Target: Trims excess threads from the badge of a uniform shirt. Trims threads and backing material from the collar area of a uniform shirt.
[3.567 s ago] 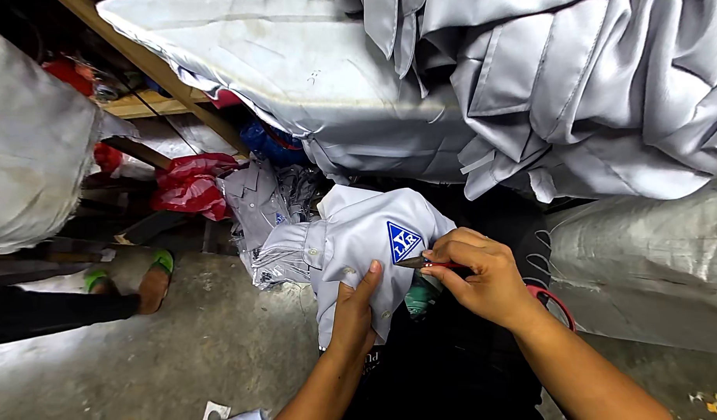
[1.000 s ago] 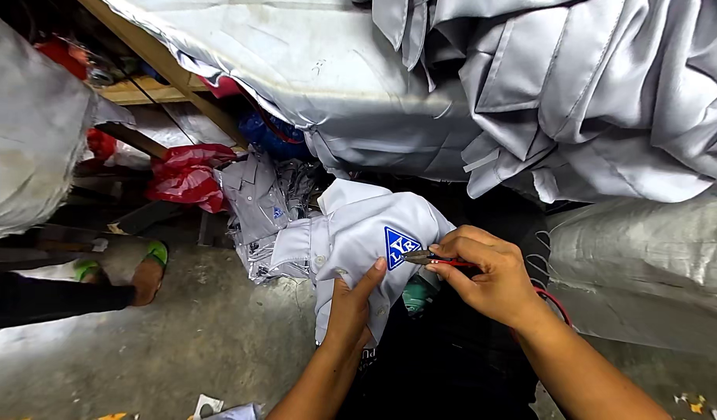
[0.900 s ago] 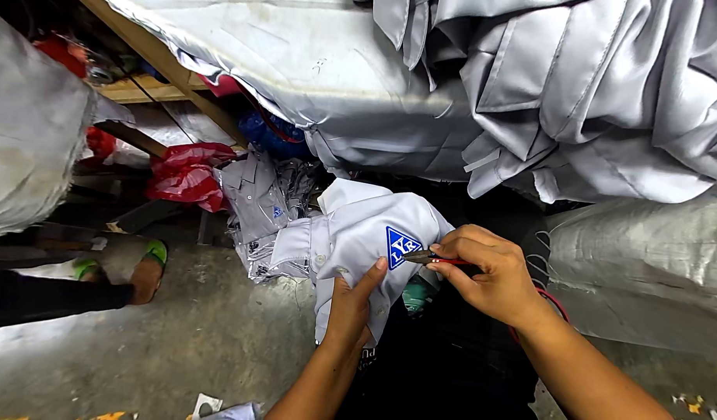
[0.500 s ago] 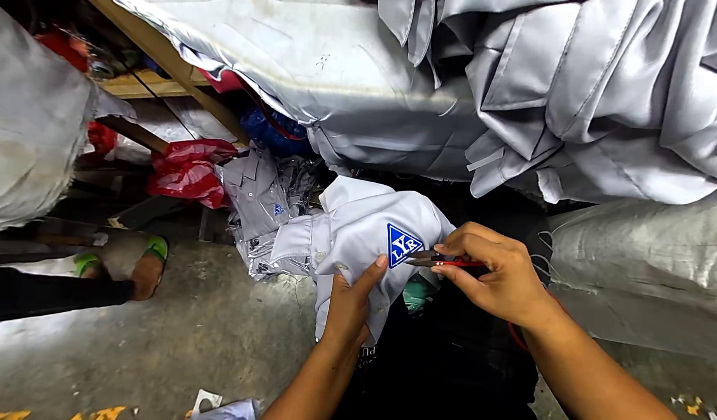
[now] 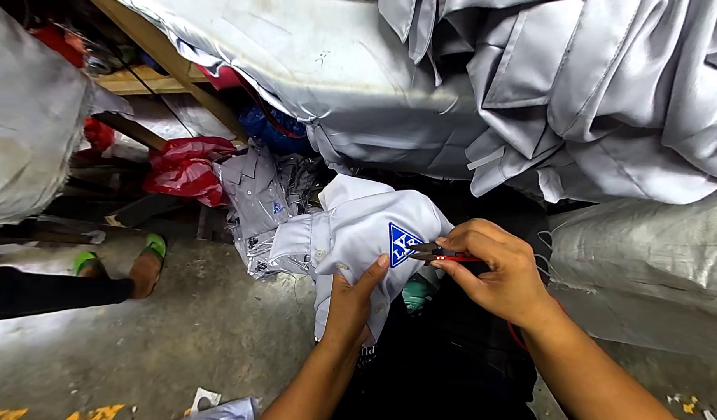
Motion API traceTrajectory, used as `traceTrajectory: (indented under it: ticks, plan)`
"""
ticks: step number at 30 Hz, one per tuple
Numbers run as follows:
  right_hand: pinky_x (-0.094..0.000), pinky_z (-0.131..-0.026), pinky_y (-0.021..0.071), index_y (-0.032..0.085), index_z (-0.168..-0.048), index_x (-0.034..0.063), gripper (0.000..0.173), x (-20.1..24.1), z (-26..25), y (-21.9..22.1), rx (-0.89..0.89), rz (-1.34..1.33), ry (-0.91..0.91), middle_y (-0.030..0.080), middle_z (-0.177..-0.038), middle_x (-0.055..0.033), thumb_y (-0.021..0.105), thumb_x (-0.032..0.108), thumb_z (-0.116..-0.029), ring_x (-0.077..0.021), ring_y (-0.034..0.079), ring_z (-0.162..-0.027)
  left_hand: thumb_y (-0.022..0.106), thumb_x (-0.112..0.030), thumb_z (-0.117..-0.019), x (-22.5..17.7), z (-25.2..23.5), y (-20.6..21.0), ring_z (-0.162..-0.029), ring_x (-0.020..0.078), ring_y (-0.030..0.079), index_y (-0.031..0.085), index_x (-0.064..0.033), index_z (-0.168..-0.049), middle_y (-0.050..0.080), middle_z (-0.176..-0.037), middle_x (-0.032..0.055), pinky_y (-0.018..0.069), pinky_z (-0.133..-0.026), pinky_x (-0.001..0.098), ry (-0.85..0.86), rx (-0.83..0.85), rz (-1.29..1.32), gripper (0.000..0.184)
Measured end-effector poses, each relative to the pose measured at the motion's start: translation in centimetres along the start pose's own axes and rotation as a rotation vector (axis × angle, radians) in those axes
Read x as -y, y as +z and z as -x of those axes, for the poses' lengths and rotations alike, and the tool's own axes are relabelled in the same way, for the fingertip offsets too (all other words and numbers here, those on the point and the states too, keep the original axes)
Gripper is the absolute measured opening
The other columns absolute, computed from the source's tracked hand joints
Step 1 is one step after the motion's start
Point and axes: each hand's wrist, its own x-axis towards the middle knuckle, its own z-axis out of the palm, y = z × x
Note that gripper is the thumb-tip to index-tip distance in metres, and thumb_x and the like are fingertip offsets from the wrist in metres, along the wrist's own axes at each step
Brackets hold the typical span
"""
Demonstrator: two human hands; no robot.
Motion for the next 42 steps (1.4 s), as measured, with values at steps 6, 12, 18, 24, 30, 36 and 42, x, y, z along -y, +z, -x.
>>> traceTrajectory:
  ticks: [6,12,18,24,30,36,42]
  plan:
    - [-0.023,-0.077,0.0543,0.076,-0.094,0.0027,0.015,0.3,0.1,0.1,-0.013,0.089,-0.048,0.071,-0.094,-0.0079,0.072,0.017,-0.0931,-0.0132,0.066,-0.089,0.056,0.007,-0.0956,0.1,0.0,0.0,-0.079,0.0119,0.074,0.06,-0.0011,-0.105,0.074,-0.085,0.0058,0.0627,-0.077,0.0293,0.013,0.003,-0.007,0.013]
    - [-0.0125,-0.07,0.0495,0.074,-0.097,-0.0005,0.021,0.2,1.0,1.8,-0.076,-0.099,0.096,0.069,-0.094,-0.0079,0.075,0.019,-0.0906,-0.0021,0.061,-0.081,0.055,0.005,-0.0972,-0.1,0.0,-0.1,-0.08,0.0124,0.074,0.059,-0.001,-0.108,0.074,-0.087,0.0062,0.0627,-0.078,0.0295,0.013,-0.017,0.007,0.013]
    - [-0.0226,-0.076,0.0533,0.076,-0.096,0.0022,0.017,0.5,1.1,2.0,-0.115,0.095,-0.021,0.071,-0.092,-0.0098,0.072,0.019,-0.0937,-0.0136,0.065,-0.086,0.056,0.007,-0.0963,0.0,0.0,0.0,-0.079,0.0121,0.074,0.059,-0.0003,-0.106,0.074,-0.086,0.0062,0.0626,-0.077,0.0293,0.021,-0.033,-0.018,0.013]
    - [-0.0186,-0.068,0.0525,0.075,-0.097,0.0014,0.023,0.9,1.3,2.3,-0.068,0.063,0.124,0.071,-0.093,-0.0088,0.072,0.023,-0.0918,-0.0081,0.064,-0.078,0.057,0.007,-0.0959,0.4,0.1,0.2,-0.079,0.0112,0.073,0.059,-0.0009,-0.106,0.074,-0.086,0.0047,0.0624,-0.077,0.0287,0.073,-0.049,-0.042,0.013]
    - [-0.0198,-0.073,0.0536,0.076,-0.095,0.0013,0.018,0.7,1.4,2.6,-0.09,0.056,0.066,0.072,-0.091,-0.0095,0.07,0.019,-0.094,-0.0105,0.066,-0.083,0.056,0.007,-0.0961,0.4,0.0,0.1,-0.081,0.0108,0.073,0.058,-0.0009,-0.107,0.074,-0.086,0.0044,0.0623,-0.078,0.0287,0.071,-0.044,-0.049,0.014]
    - [-0.0204,-0.073,0.0541,0.074,-0.09,0.0015,0.018,0.3,1.0,2.3,0.004,-0.016,0.038,0.071,-0.088,-0.0087,0.067,0.018,-0.0958,-0.0104,0.067,-0.082,0.058,0.008,-0.0951,0.5,0.1,0.0,-0.081,0.0102,0.073,0.059,-0.0013,-0.107,0.074,-0.086,0.0034,0.0622,-0.079,0.0286,0.065,-0.017,-0.078,0.015]
    - [-0.013,-0.071,0.0507,0.074,-0.098,0.0019,0.022,0.7,1.0,1.3,0.056,-0.12,0.115,0.07,-0.094,-0.0058,0.071,0.023,-0.094,-0.0019,0.062,-0.081,0.058,0.008,-0.0948,0.1,-0.1,-0.1,-0.08,0.0089,0.073,0.06,-0.0025,-0.105,0.074,-0.085,0.0021,0.0617,-0.078,0.0268,0.084,-0.033,-0.096,0.015]
